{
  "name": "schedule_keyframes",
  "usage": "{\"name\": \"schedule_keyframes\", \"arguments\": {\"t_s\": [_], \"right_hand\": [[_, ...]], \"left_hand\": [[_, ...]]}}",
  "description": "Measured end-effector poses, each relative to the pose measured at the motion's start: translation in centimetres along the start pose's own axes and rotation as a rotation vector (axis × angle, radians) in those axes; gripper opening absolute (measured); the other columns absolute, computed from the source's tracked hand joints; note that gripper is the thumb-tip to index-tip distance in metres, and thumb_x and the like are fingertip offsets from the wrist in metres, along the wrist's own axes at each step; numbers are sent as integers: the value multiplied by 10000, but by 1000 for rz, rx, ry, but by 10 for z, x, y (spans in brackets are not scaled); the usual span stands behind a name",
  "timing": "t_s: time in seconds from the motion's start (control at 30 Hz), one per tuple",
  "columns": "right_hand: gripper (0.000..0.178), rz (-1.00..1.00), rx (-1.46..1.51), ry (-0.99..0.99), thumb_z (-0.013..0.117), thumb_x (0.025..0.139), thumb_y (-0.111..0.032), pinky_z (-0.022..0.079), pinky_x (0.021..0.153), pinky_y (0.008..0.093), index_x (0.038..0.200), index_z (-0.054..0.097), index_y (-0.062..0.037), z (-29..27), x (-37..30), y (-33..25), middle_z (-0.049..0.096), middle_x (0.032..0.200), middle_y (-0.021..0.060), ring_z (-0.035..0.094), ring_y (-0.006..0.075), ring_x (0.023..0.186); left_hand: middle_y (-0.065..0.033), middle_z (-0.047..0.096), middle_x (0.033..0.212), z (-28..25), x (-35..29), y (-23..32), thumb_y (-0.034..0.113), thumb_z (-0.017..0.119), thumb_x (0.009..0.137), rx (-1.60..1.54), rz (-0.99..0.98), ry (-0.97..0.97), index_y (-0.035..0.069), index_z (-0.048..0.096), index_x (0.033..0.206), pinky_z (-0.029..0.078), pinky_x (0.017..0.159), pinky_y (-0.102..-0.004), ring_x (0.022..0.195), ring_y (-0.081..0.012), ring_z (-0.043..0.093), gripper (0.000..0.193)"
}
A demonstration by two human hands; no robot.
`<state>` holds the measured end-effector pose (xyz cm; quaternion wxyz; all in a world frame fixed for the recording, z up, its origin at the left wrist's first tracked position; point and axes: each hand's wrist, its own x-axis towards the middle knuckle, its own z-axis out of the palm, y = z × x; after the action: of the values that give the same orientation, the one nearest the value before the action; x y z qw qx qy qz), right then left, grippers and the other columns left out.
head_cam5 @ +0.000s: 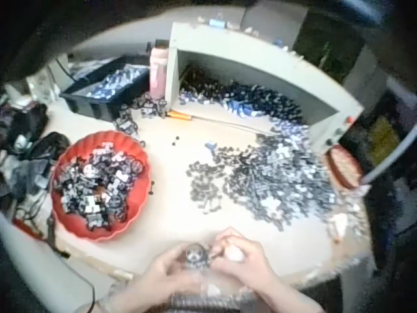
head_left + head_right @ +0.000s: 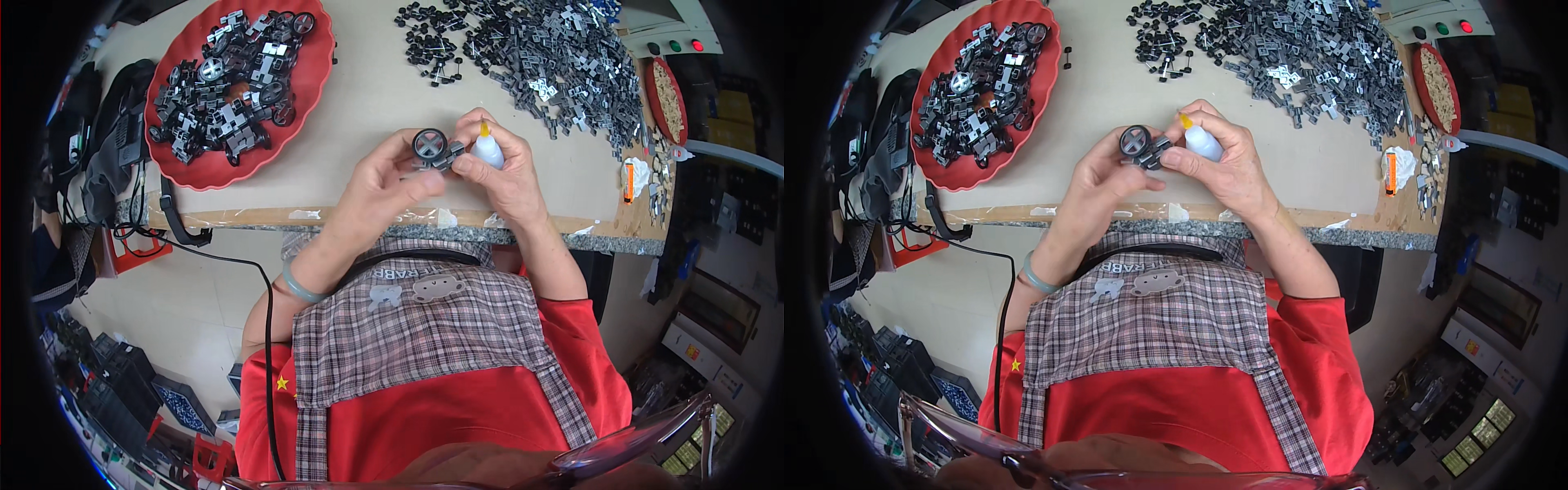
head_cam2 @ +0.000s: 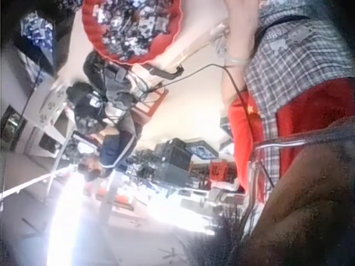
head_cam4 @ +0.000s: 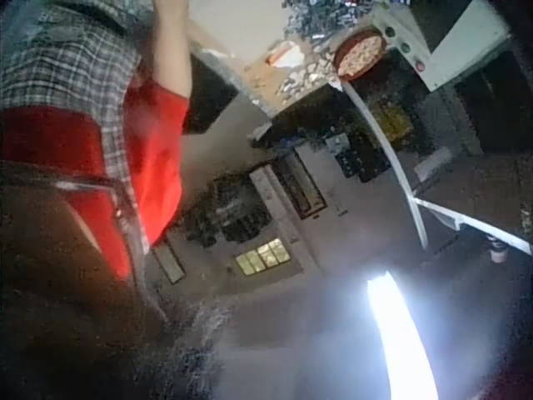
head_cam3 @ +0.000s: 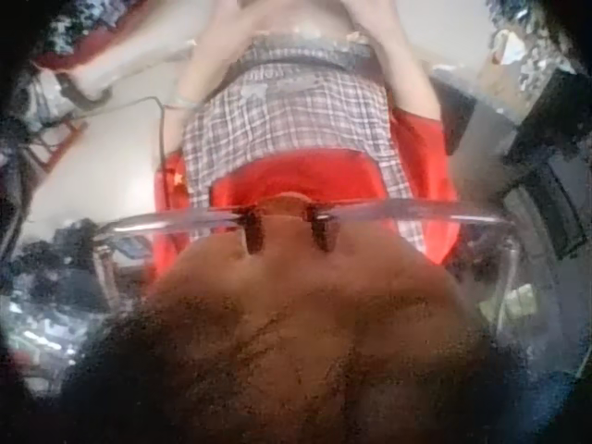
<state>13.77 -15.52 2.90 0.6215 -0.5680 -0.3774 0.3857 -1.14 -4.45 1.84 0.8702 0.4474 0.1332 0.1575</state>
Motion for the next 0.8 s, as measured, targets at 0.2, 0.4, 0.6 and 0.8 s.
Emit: {"name": "schedule_keyframes", "arguments": {"t_s": [0.2,0.4,0.6,0.8], "right_hand": [[171,125,107,98,704,796,-70,414,743,224,928,611,-17,17,-10,9,531,907,3,511,86,846],[169,38,-126,8,721,784,-113,417,699,226,884,618,-21,12,-5,0,541,852,7,519,89,780],[190,-47,-265,44,734,765,-131,419,687,233,859,614,-17,13,-9,3,545,832,18,525,98,758],[155,-1,-130,103,720,776,-90,418,695,230,847,607,-11,19,-9,3,538,856,20,519,97,762]], "left_hand": [[-70,548,1036,3,1,-4,30,636,844,165,208,114,-37,572,1090,499,787,-252,919,-136,571,263],[-85,616,930,-4,0,-12,64,655,833,392,293,170,-38,634,979,491,726,-247,847,-126,590,179],[-69,641,845,-1,-2,-9,93,674,824,396,259,198,-32,640,964,491,678,-243,764,-114,597,191],[-63,635,878,0,0,-10,84,683,815,293,205,210,-22,643,972,492,698,-249,804,-118,595,194]]}}
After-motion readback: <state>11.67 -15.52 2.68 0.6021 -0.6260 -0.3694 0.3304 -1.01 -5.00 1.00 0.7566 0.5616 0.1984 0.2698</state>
